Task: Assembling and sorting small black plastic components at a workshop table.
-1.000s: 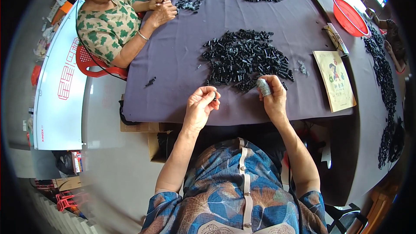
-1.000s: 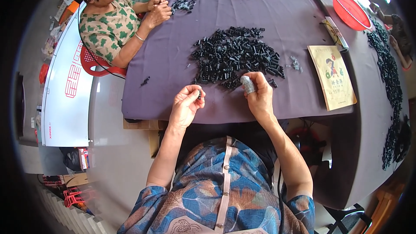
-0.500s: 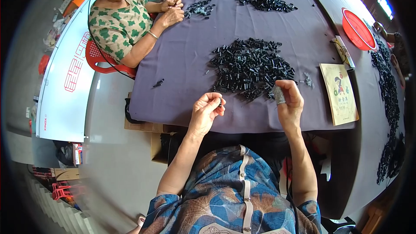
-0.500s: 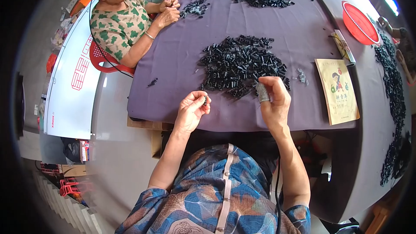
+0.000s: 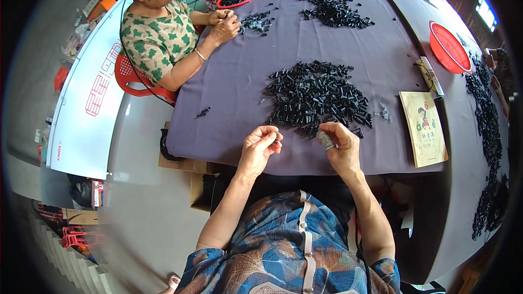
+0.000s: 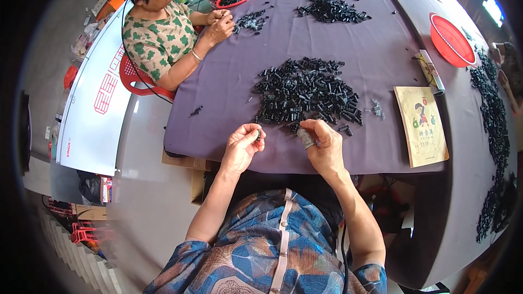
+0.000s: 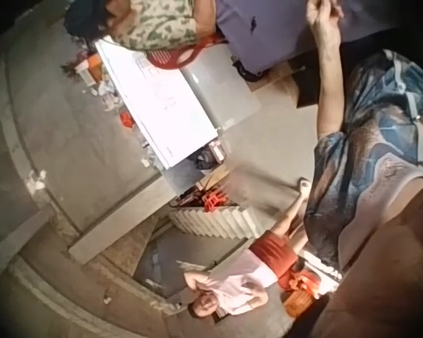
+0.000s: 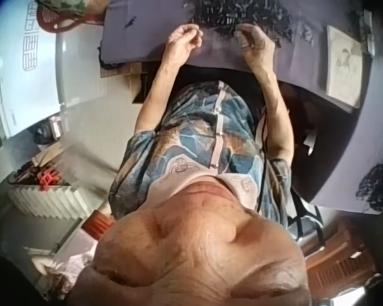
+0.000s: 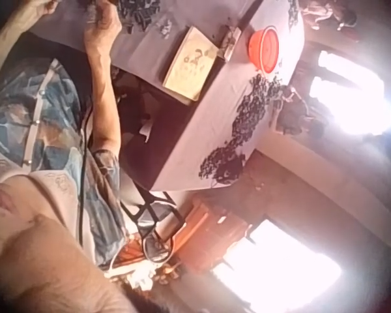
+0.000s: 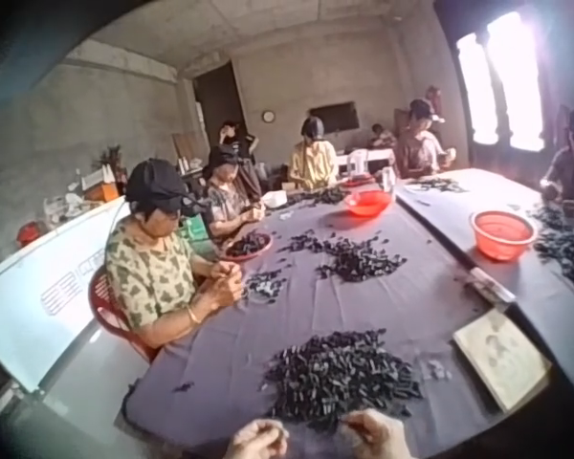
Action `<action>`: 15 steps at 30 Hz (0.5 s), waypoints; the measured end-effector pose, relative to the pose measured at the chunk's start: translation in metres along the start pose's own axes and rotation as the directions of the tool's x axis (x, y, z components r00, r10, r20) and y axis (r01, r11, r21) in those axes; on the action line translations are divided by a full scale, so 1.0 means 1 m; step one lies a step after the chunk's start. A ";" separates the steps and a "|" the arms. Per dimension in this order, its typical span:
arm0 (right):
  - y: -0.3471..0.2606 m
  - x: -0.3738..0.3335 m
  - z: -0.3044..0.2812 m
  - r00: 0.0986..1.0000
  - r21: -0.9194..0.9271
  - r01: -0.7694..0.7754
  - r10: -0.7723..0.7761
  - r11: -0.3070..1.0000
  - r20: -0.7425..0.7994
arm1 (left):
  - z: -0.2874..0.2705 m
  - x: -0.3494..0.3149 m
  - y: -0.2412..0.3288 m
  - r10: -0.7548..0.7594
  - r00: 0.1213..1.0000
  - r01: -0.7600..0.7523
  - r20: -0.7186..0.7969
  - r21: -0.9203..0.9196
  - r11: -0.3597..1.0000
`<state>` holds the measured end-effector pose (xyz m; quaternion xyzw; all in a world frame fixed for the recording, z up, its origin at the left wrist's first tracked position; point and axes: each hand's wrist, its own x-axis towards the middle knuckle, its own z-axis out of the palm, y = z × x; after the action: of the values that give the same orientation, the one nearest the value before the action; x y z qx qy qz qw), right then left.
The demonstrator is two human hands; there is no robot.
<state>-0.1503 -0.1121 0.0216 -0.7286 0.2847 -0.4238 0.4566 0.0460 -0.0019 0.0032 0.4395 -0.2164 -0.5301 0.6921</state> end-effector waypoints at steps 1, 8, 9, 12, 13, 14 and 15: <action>-0.001 0.000 0.000 1.000 -0.001 0.001 -0.001 1.000 -0.003 | 0.000 -0.001 -0.001 -0.001 1.000 0.001 0.000 0.002 1.000; 0.002 -0.004 0.003 0.999 -0.054 0.033 -0.033 0.998 0.010 | -0.002 -0.004 -0.003 0.004 1.000 -0.004 -0.004 0.006 1.000; 0.001 -0.003 0.003 0.999 -0.065 0.042 -0.042 0.997 0.001 | -0.002 -0.004 -0.002 0.008 1.000 -0.008 -0.004 0.006 1.000; 0.003 -0.006 0.003 0.999 -0.074 0.036 -0.036 0.997 0.002 | 0.001 -0.007 -0.001 0.003 1.000 -0.003 -0.001 -0.024 1.000; 0.004 -0.006 0.003 1.000 -0.071 0.023 -0.023 0.997 0.007 | 0.001 -0.007 -0.002 0.010 1.000 -0.010 -0.002 -0.035 0.999; 0.004 -0.005 0.003 1.000 -0.072 0.020 -0.020 0.997 0.010 | 0.001 -0.008 -0.002 0.016 1.000 -0.016 -0.006 -0.046 0.999; 0.005 -0.005 0.003 0.999 -0.058 0.037 -0.037 0.998 0.000 | 0.001 -0.008 -0.002 0.012 1.000 -0.012 -0.010 -0.049 0.999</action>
<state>-0.1504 -0.1087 0.0147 -0.7465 0.2836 -0.4241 0.4271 0.0414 0.0051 0.0033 0.4234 -0.2027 -0.5291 0.7069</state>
